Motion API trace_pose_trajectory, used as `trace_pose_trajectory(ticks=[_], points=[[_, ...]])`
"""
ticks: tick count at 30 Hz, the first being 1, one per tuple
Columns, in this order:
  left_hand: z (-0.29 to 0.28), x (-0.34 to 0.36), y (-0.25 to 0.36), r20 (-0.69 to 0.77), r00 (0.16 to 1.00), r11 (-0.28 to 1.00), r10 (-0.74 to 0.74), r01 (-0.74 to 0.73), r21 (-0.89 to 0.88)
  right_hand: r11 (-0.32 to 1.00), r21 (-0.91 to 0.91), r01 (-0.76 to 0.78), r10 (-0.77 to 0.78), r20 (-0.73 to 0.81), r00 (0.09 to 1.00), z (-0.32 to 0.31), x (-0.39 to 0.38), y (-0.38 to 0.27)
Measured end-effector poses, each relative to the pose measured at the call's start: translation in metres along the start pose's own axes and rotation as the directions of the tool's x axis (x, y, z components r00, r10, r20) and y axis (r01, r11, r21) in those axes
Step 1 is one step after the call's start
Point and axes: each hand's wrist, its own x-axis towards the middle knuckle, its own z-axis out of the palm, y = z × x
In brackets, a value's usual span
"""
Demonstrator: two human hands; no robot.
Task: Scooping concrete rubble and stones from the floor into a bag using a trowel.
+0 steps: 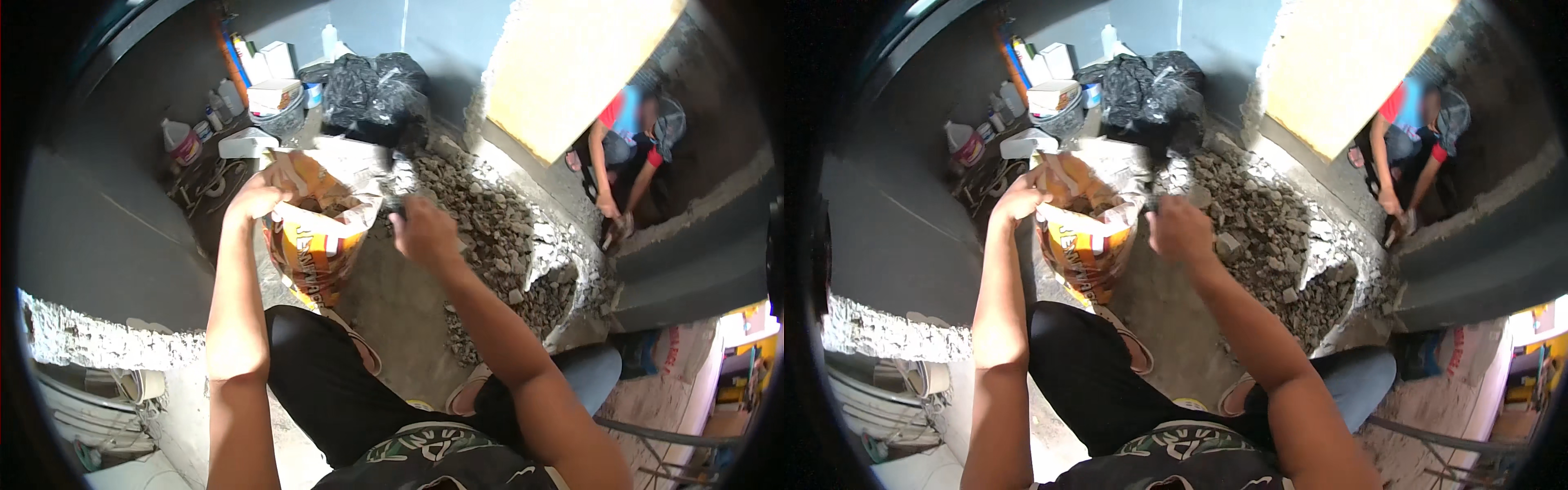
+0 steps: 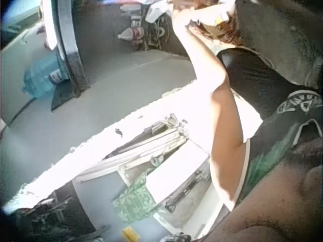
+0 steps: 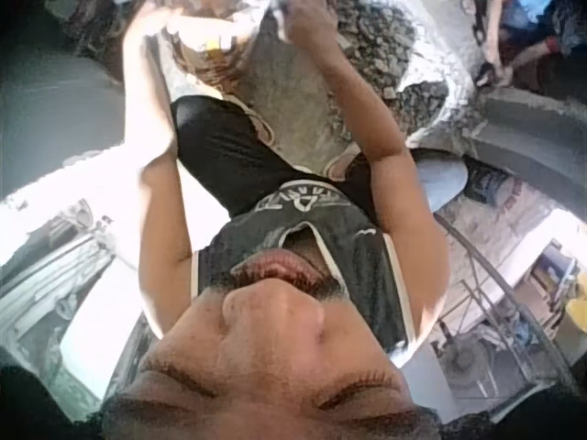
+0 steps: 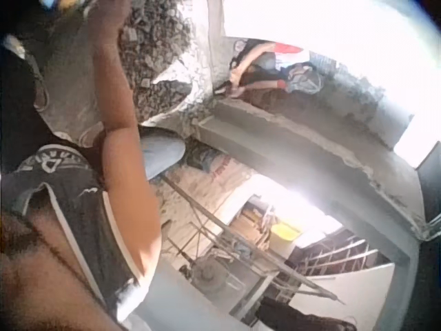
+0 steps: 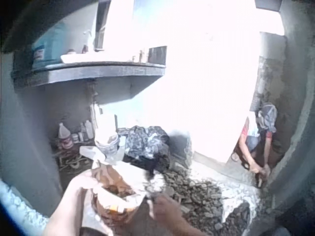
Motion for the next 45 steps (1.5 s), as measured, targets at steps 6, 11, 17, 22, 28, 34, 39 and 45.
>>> trace_pose_trajectory(ticks=[6,11,17,22,28,34,39,45], points=[[-0.008,0.006,-0.025,-0.026,0.999,0.993,0.026,-0.029,-0.116,0.988,0.079,-0.131,0.136,-0.072,0.988,0.025,-0.048,0.022],[-0.011,0.013,-0.024,0.045,0.998,0.999,-0.039,0.040,-0.029,0.645,0.113,-0.756,0.676,0.378,0.633,0.066,-0.146,0.096],[0.007,0.017,-0.005,0.060,0.993,0.995,-0.097,0.098,-0.009,0.480,-0.074,-0.874,0.728,0.589,0.350,0.134,-0.250,0.122],[0.000,0.002,0.006,-0.039,0.996,0.996,-0.084,0.086,0.035,0.433,0.024,-0.901,0.813,0.422,0.402,0.150,-0.168,0.178],[0.008,0.009,0.000,-0.011,0.995,0.993,-0.102,0.102,0.056,0.196,0.149,-0.969,0.891,0.385,0.239,0.178,-0.054,0.254],[-0.005,0.003,0.000,0.032,0.991,0.991,-0.133,0.133,0.007,0.294,0.140,-0.946,0.899,0.295,0.323,0.191,-0.075,0.232],[0.001,0.023,-0.014,0.010,1.000,1.000,0.025,-0.025,0.001,0.482,0.153,-0.863,0.858,0.120,0.500,0.177,-0.093,0.251],[0.009,0.016,0.007,0.060,0.995,0.995,-0.082,0.084,-0.044,0.553,0.210,-0.806,0.767,0.249,0.591,0.125,-0.078,0.242]])
